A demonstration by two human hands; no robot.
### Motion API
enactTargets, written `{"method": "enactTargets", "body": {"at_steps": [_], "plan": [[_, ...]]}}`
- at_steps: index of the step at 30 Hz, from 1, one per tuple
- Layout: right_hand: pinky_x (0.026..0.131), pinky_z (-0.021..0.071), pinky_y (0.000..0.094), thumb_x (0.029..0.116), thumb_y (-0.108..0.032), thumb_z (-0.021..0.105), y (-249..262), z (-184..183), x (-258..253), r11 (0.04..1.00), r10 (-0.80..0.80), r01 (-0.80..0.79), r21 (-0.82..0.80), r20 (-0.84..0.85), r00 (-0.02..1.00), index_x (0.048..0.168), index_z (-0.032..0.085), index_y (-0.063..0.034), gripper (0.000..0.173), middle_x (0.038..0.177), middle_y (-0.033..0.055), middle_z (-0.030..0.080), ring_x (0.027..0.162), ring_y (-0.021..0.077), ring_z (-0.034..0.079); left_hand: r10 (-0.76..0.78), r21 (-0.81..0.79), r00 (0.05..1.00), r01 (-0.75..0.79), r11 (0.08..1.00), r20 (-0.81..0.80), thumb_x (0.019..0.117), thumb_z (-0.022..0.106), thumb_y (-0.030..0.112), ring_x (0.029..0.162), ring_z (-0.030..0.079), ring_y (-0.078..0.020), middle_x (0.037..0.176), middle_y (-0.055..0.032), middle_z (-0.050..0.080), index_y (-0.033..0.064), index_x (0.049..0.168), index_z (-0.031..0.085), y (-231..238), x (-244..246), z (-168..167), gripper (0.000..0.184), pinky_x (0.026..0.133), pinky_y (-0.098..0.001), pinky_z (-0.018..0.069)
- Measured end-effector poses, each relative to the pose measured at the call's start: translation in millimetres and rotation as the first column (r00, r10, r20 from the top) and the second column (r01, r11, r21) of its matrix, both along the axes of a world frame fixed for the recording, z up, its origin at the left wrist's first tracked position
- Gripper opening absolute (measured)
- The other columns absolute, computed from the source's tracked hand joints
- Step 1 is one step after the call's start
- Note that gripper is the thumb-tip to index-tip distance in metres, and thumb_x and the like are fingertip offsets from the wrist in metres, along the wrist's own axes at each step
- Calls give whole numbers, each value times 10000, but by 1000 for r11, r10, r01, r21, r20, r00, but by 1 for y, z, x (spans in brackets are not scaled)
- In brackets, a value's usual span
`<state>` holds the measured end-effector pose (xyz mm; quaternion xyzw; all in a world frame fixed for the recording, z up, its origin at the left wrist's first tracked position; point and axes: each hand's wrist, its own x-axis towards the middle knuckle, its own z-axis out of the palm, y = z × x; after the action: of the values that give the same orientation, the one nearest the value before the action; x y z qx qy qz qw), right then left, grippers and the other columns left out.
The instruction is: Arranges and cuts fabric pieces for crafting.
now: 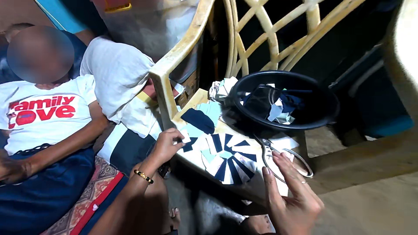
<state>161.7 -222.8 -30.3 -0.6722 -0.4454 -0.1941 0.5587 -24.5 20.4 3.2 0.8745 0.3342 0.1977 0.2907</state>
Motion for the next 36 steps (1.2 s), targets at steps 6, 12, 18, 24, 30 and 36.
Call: {"method": "enactTargets", "body": {"at_steps": [6, 12, 18, 24, 30, 36], "plan": [[1092, 477, 346, 962, -114, 634, 2, -2, 3, 1000, -12, 12, -8, -13, 1000, 1124, 709, 137, 308, 1169, 296, 704, 1228, 329, 654, -68, 71, 995, 73, 995, -78, 953, 713, 166, 1050, 654, -323, 1104, -187, 695, -27, 1072, 750, 5, 11, -14, 229, 960, -497, 508], [1082, 484, 360, 958, -119, 632, 7, -7, 2, 1000, -3, 3, -11, -12, 1000, 1052, 734, 118, 274, 1116, 271, 726, 1199, 329, 667, -61, 38, 991, 65, 997, -118, 948, 680, 98, 1081, 647, -325, 1106, -185, 692, -29, 1004, 747, 6, 13, -13, 154, 981, -492, 501], [1072, 481, 327, 958, -129, 627, 15, -12, -2, 999, 34, -34, 2, -6, 999, 1017, 740, 112, 273, 1077, 259, 737, 1179, 311, 676, 54, -37, 993, -58, 998, -108, 969, 661, 113, 953, 677, -279, 1001, -176, 710, -28, 1036, 725, 9, 19, 0, 169, 899, -462, 527], [990, 516, 405, 930, -115, 618, 36, -5, -28, 993, 80, -72, -96, 92, 992, 901, 766, 33, 212, 985, 184, 755, 1079, 351, 678, 266, -61, 932, -259, 964, 246, 914, 721, 31, 787, 681, -182, 910, -123, 708, -9, 968, 712, 21, 23, 3, 68, 755, -362, 573], [843, 545, 540, 844, -2, 690, 104, 11, -51, 889, 229, -207, -408, 6, 973, 903, 774, 14, 104, 938, 177, 728, 1003, 433, 658, 366, -413, 838, -190, 891, 405, 931, 700, -14, 649, 665, -127, 843, -99, 677, -45, 1082, 622, 34, 38, -5, 173, 638, -285, 583], [928, 492, 541, 955, -117, 651, 162, 27, -40, 638, 167, -148, -755, -52, 985, 1033, 759, 36, 203, 1034, 246, 704, 1109, 445, 615, 352, -253, 922, -307, 918, 158, 869, 781, 38, 833, 647, -250, 1048, -185, 656, -34, 1090, 665, 35, 42, -18, 259, 792, -425, 549]]}}
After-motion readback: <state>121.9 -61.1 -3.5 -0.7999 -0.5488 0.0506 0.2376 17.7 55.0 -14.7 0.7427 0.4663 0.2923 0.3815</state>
